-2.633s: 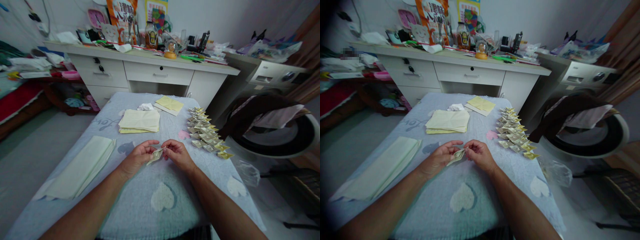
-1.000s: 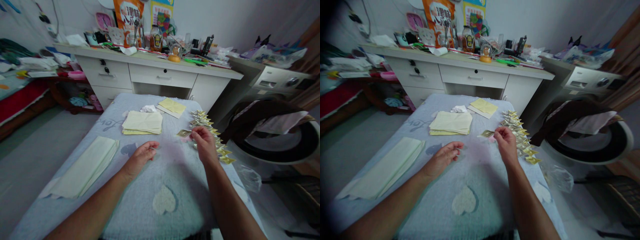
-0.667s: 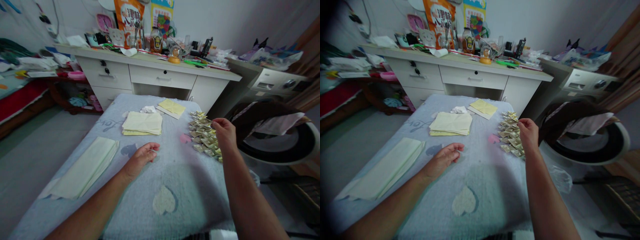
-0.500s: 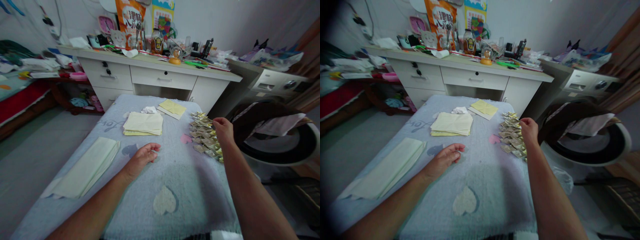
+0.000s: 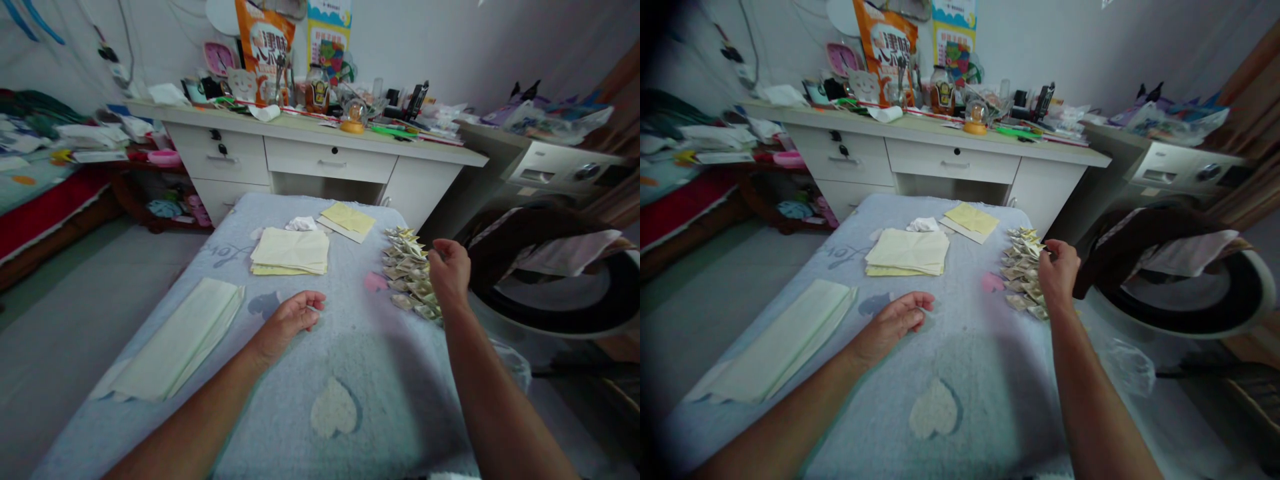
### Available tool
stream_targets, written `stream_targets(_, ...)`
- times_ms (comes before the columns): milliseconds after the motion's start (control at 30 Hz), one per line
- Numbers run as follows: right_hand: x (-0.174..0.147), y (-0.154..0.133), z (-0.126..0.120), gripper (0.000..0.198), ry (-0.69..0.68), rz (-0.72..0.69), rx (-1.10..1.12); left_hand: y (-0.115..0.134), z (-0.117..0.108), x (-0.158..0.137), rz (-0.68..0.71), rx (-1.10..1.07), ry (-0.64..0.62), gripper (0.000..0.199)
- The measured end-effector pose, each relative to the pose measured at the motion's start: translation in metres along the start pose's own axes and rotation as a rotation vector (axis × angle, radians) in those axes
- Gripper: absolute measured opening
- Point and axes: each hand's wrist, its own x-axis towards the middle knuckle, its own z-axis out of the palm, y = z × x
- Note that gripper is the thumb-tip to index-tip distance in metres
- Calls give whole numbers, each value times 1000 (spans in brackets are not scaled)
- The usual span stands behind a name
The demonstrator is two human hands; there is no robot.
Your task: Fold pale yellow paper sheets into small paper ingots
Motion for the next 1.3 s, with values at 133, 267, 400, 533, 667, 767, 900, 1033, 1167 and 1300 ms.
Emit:
stream_targets(133,-30,-51,13,23,-162,-133,172,1,2,2,22,9,103,32)
stream_targets(267,-58,-89,40,15,-435,-330,207,3,-1,5,89,50,344,19)
stream_targets(400,-79,-110,74,20,-640,-417,82,4,-5,7,140,38,511,14)
stream_targets(533,-90,-123,103,43,-710,-442,-58,2,-8,9,154,19,570,12)
stream_targets(667,-87,-132,120,60,-756,-455,-158,0,-9,11,152,4,555,13)
stream_targets(767,-84,-134,126,58,-802,-513,-190,-1,-9,11,148,8,547,14)
stream_targets(900,-85,-133,129,35,-791,-611,-179,-1,-9,11,145,6,541,14)
stream_targets(1033,-89,-133,118,28,-692,-635,-118,0,-10,11,144,-4,527,13)
stream_targets(1167,-97,-136,87,23,-570,-678,-44,0,-8,10,122,-111,502,27)
stream_targets(1300,-117,-139,46,17,-578,-779,1,-1,-2,9,123,-286,460,41)
